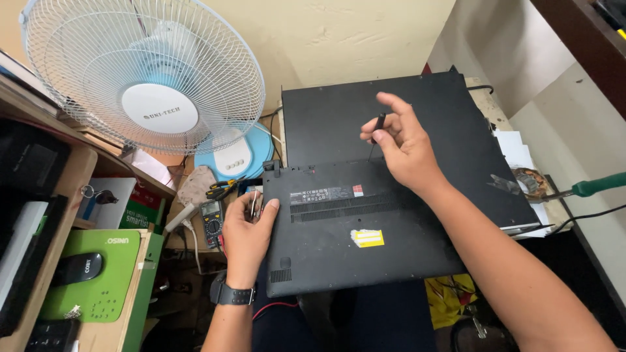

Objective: The person is disassembling a laptop by removing screws from the bottom cover and prying the casing apart.

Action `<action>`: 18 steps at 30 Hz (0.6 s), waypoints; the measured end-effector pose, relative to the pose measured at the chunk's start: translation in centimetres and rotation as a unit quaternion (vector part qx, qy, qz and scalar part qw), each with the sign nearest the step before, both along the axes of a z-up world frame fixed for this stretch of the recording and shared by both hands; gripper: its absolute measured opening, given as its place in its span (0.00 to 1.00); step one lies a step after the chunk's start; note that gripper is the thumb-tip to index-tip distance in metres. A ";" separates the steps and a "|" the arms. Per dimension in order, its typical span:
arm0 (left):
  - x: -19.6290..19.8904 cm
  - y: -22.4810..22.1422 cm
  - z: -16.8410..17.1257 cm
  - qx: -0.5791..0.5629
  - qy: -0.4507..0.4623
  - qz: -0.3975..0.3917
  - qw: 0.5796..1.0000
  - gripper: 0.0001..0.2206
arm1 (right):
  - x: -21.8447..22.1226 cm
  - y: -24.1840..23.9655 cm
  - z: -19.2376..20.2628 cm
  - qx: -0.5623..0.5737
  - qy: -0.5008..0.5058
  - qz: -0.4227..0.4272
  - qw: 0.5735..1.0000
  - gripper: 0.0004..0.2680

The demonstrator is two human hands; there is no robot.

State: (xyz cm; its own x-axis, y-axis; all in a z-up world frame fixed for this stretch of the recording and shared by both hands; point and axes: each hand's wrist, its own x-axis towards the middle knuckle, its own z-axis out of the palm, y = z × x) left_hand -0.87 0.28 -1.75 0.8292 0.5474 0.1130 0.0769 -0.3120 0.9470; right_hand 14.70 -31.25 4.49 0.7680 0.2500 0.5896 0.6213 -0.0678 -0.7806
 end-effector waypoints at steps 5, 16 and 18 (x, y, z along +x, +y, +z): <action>-0.9 -0.9 1.6 0.110 -0.035 0.006 0.993 0.20 | 0.6 -0.6 -1.3 -0.084 0.044 -0.042 0.995 0.10; -1.4 -3.4 4.5 0.194 -0.028 -0.146 0.970 0.15 | -0.9 -0.4 0.1 -0.118 0.128 -0.061 0.983 0.11; -1.3 -3.2 4.6 0.194 -0.017 -0.148 0.970 0.15 | 0.0 -1.0 -1.2 -0.120 0.116 -0.063 0.984 0.09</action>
